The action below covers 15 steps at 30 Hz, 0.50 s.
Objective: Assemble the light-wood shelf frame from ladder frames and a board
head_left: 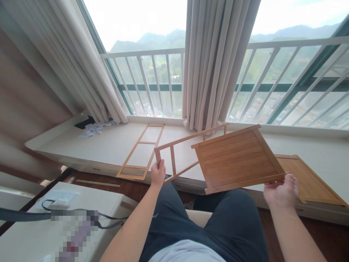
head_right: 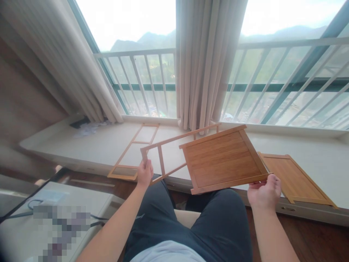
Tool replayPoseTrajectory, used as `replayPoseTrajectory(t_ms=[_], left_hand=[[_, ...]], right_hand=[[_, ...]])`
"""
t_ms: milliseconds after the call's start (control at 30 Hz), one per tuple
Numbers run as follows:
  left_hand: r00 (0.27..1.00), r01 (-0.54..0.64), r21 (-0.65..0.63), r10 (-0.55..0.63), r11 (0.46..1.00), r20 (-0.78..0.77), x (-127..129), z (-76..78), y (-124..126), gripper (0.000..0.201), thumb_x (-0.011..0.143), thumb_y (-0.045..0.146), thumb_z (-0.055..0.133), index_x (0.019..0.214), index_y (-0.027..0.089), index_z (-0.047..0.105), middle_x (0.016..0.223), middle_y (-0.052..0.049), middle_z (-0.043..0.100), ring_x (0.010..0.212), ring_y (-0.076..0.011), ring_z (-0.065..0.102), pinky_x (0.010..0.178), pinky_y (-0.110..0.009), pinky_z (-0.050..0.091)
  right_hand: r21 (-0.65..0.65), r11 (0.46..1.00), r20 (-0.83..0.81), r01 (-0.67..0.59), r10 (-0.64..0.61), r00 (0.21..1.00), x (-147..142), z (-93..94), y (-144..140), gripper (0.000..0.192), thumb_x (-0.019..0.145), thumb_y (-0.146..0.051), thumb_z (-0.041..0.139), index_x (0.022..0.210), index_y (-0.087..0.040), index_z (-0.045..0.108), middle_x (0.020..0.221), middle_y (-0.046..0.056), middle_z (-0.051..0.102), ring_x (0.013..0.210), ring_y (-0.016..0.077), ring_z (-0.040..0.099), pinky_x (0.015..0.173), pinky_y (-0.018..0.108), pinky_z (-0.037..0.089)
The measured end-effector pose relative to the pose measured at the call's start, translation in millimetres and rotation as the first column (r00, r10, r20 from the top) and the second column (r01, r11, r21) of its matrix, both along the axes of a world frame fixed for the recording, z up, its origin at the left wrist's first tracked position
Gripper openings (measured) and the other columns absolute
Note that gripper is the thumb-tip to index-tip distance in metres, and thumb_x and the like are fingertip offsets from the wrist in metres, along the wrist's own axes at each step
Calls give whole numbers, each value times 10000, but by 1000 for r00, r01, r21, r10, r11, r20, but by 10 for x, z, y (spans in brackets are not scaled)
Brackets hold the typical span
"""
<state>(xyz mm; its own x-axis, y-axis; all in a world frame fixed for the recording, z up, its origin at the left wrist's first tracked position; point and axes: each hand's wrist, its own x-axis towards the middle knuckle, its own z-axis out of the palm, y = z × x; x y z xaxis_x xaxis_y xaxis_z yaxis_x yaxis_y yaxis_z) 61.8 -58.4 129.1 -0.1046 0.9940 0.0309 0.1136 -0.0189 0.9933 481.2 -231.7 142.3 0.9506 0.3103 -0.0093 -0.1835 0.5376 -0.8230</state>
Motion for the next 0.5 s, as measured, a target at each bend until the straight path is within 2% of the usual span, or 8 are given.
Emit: replayPoseTrajectory(t_ms=[100, 167, 200, 267, 333, 433, 500], left_hand=[[998, -23, 17, 24, 1000, -53, 136, -201, 88, 612, 808, 835, 424, 629, 260, 313, 467, 41, 314, 420, -121, 347, 411, -261, 281], [998, -30, 20, 31, 999, -51, 223, -319, 113, 623, 818, 842, 378, 608, 262, 291, 467, 38, 297, 427, -125, 334, 425, -269, 279], [998, -32, 20, 33, 999, -48, 263, -373, 115, 625, 824, 840, 361, 600, 262, 287, 471, 36, 294, 433, -127, 330, 433, -273, 281], [998, -26, 28, 28, 999, -60, 331, -474, 98, 625, 828, 834, 360, 589, 258, 306, 488, 28, 311, 463, -136, 349, 460, -280, 298], [996, 8, 45, -4, 999, -92, 389, -570, 55, 630, 810, 839, 402, 589, 250, 361, 516, 16, 357, 519, -150, 394, 504, -285, 330], [992, 102, 53, -97, 993, -83, 475, -702, -46, 649, 795, 851, 445, 614, 228, 433, 565, 11, 412, 593, -154, 425, 577, -290, 367], [989, 147, 29, -146, 989, -24, 540, -774, -124, 657, 804, 850, 447, 637, 215, 458, 591, 12, 431, 620, -152, 434, 609, -290, 385]], right_hand=[[-54, 988, 194, 143, -130, 972, 28, 272, -54, 226, 814, -369, 681, 809, -254, 486, 693, -55, 452, 564, 147, 483, 468, 264, 402], [-72, 965, 412, 254, -203, 888, 12, 441, -21, 251, 838, -455, 660, 798, -251, 520, 718, -28, 475, 643, 178, 522, 571, 328, 460], [-119, 952, 533, 281, -178, 827, -6, 522, 15, 269, 855, -495, 645, 816, -243, 557, 755, -4, 528, 709, 200, 559, 655, 363, 487], [-269, 910, 736, 315, -16, 676, -59, 674, 127, 345, 908, -547, 586, 902, -205, 636, 850, 51, 636, 808, 225, 608, 771, 383, 492], [-376, 883, 833, 282, 189, 519, -132, 803, 293, 391, 946, -555, 537, 971, -184, 658, 892, 70, 693, 797, 217, 630, 765, 350, 489], [-481, 868, 869, 124, 453, 199, -282, 915, 632, 326, 1000, -494, 481, 993, -220, 656, 895, 57, 725, 804, 208, 667, 756, 309, 497], [-562, 825, 825, 55, 564, -39, -410, 919, 883, 291, 1040, -405, 421, 1040, -230, 652, 922, 52, 744, 815, 196, 688, 760, 291, 492]])
